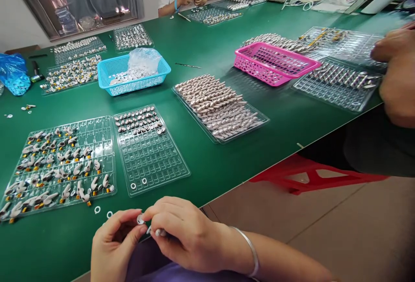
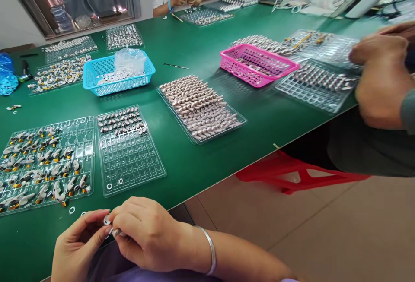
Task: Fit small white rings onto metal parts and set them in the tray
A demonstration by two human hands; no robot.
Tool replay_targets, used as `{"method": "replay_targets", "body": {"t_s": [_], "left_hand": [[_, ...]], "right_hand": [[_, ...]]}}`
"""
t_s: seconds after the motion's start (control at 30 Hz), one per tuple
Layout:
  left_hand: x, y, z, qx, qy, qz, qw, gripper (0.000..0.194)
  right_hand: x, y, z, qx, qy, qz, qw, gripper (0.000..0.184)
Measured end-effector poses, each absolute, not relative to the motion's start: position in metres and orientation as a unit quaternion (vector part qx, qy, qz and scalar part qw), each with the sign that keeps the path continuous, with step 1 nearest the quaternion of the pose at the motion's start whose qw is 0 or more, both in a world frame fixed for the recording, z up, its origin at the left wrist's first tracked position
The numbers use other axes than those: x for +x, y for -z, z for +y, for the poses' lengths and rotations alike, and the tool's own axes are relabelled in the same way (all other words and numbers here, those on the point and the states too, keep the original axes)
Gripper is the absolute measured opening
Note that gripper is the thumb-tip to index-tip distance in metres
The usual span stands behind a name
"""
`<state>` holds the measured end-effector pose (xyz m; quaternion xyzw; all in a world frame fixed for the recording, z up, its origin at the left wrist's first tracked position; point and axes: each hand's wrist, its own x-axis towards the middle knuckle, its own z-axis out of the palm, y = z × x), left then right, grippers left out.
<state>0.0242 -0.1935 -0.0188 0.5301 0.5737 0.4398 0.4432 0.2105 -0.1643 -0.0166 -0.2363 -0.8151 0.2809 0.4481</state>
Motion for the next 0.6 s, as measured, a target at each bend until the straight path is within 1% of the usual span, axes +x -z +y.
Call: {"method": "replay_targets", "body": {"t_s": [0.13, 0.3, 0.43, 0.6], "left_hand": [[0.023, 0.024, -0.199, 0.59, -0.434, 0.564, 0.381, 0.024], [0.021, 0.03, -0.203, 0.637, -0.414, 0.556, 0.336, 0.025], [0.02, 0.03, -0.203, 0.662, -0.415, 0.537, 0.319, 0.027], [0.02, 0.029, -0.203, 0.677, -0.406, 0.53, 0.311, 0.027]], "right_hand": [[0.209, 0.014, -0.163, -0.313, -0.372, -0.751, 0.447, 0.007], [0.205, 0.015, -0.159, -0.365, -0.5, -0.677, 0.397, 0.009], [0.203, 0.016, -0.156, -0.374, -0.538, -0.657, 0.373, 0.01], [0.204, 0.015, -0.155, -0.367, -0.544, -0.659, 0.367, 0.01]]}}
